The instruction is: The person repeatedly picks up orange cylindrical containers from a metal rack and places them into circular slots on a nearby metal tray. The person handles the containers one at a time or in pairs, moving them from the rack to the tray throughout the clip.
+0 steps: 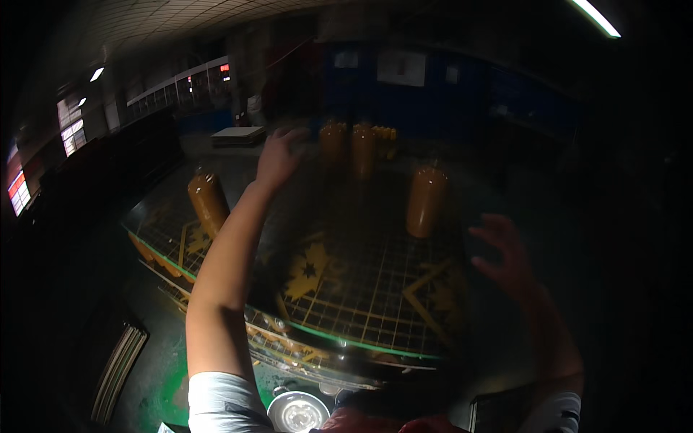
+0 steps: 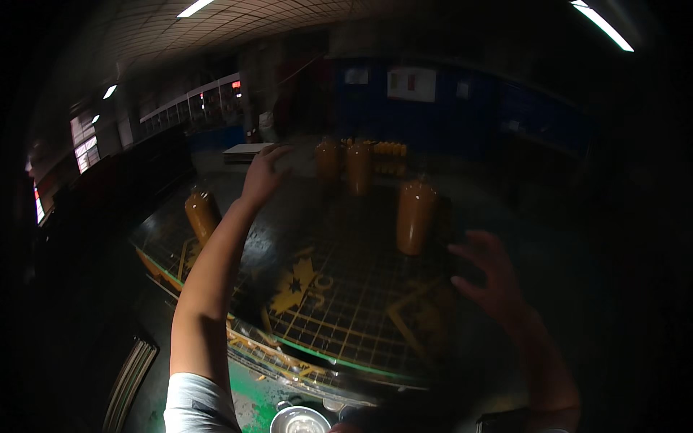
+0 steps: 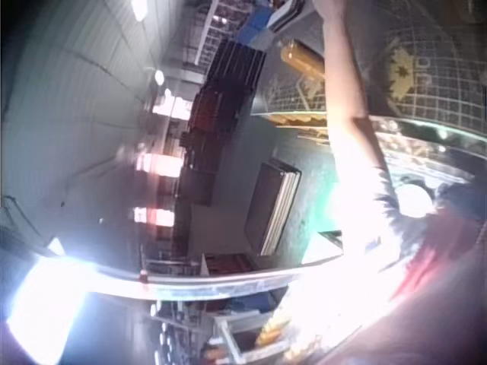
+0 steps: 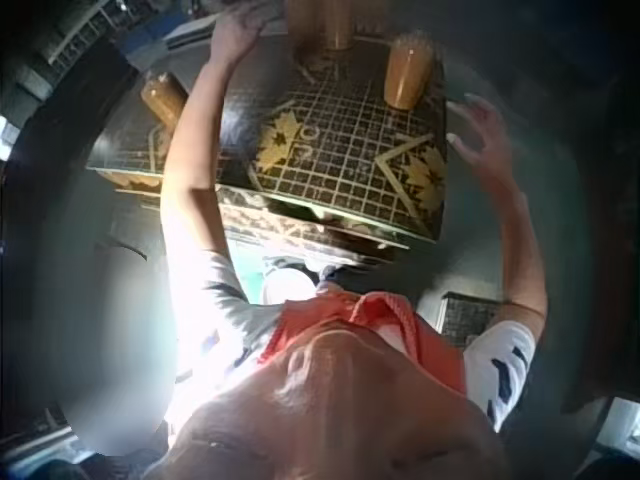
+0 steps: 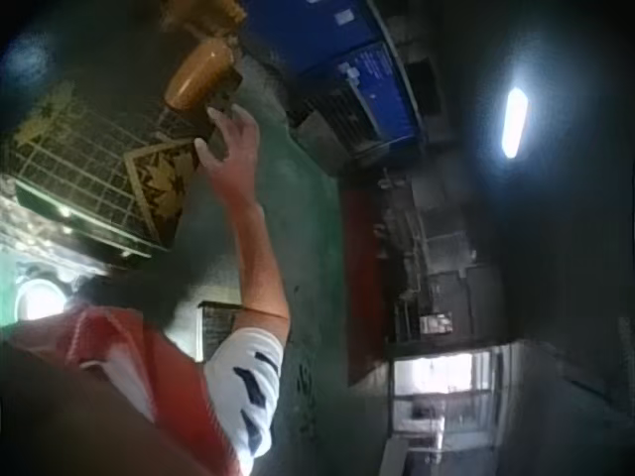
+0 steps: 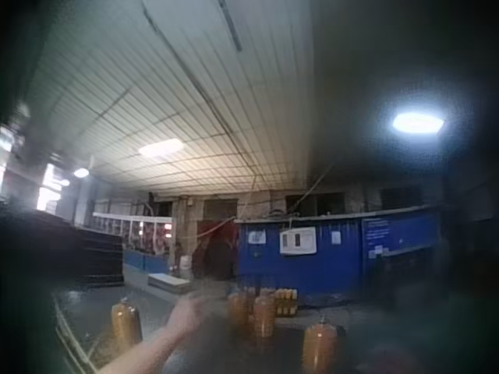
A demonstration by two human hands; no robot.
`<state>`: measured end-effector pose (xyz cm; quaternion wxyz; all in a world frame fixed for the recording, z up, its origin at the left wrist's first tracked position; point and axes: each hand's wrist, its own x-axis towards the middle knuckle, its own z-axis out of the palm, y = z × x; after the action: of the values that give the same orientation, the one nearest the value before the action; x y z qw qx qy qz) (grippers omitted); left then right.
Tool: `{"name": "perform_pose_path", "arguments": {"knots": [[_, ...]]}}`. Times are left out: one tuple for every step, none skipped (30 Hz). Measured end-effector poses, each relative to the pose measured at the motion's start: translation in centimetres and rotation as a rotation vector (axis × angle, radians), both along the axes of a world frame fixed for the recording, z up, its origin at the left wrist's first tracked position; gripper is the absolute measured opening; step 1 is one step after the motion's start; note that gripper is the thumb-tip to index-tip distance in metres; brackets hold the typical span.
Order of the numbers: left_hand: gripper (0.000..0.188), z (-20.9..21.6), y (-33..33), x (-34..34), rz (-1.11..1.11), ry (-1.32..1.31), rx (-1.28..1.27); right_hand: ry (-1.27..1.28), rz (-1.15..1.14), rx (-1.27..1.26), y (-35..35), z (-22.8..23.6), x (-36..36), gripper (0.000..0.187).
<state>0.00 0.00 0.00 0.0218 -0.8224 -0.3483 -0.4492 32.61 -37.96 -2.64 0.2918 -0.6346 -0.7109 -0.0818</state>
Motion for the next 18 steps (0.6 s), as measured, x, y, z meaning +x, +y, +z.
{"name": "perform_pose_path", "arguments": {"knots": [[0.046, -5.2, 3.4, 5.1, 0.038, 0.014, -0.043, -0.043, -0.001, 0.017, 1.7, -5.4, 3.7, 0.062], [0.047, -9.9, 5.9, 9.8, 0.081, 0.025, -0.080, -0.089, 0.003, 0.038, 3.2, -10.9, 7.1, 0.063], [0.047, -14.4, 8.4, 15.8, 0.075, 0.025, -0.126, -0.148, -0.042, 0.049, 3.2, -15.4, 10.3, 0.064], [0.046, -17.2, 11.5, 19.6, 0.070, 0.097, -0.126, -0.106, -0.081, -0.011, 4.2, -18.3, 11.6, 0.074], [0.045, -19.9, 14.3, 22.8, 0.069, 0.166, -0.123, -0.046, -0.076, 0.023, 5.8, -20.8, 13.0, 0.078], [0.044, -21.8, 17.0, 25.4, 0.054, 0.265, -0.150, 0.041, -0.085, 0.023, 7.3, -22.0, 13.2, 0.081], [0.045, -22.3, 18.8, 26.1, 0.098, 0.243, -0.223, 0.129, -0.077, 0.029, 8.9, -22.2, 12.8, 0.085], [0.046, -22.7, 20.3, 26.4, 0.147, 0.221, -0.294, 0.096, -0.072, 0.092, 11.2, -22.1, 12.8, 0.095], [0.047, -23.5, 21.6, 26.8, 0.191, 0.193, -0.371, 0.207, -0.067, 0.094, 13.2, -22.0, 12.9, 0.096], [0.047, -24.3, 22.7, 26.6, 0.171, 0.203, -0.371, 0.322, -0.054, 0.099, 15.3, -22.1, 13.1, 0.096], [0.047, -24.9, 23.7, 26.9, 0.139, 0.208, -0.368, 0.430, -0.053, 0.107, 16.6, -22.0, 13.5, 0.097], [0.047, -25.0, 22.8, 27.8, 0.118, 0.204, -0.327, 0.473, -0.064, 0.057, 17.6, -22.0, 14.3, 0.095], [0.048, -25.2, 22.3, 28.0, 0.111, 0.195, -0.283, 0.517, -0.059, 0.009, 18.6, -21.7, 14.8, 0.094], [0.048, -25.9, 22.0, 28.4, 0.127, 0.153, -0.229, 0.563, -0.050, -0.041, 19.1, -21.9, 15.1, 0.092], [0.048, -26.0, 21.9, 27.9, 0.111, 0.095, -0.214, 0.531, -0.054, -0.014, 19.5, -22.0, 15.5, 0.088], [0.048, -26.1, 21.7, 27.1, 0.099, 0.037, -0.199, 0.500, -0.055, 0.013, 19.8, -22.3, 15.9, 0.084], [0.048, -26.2, 21.5, 26.0, 0.091, -0.022, -0.184, 0.468, -0.052, 0.039, 20.0, -22.5, 15.9, 0.080], [0.047, -25.3, 19.8, 25.4, 0.067, -0.046, -0.168, 0.487, -0.034, 0.047, 19.6, -22.4, 15.7, 0.077]]}}
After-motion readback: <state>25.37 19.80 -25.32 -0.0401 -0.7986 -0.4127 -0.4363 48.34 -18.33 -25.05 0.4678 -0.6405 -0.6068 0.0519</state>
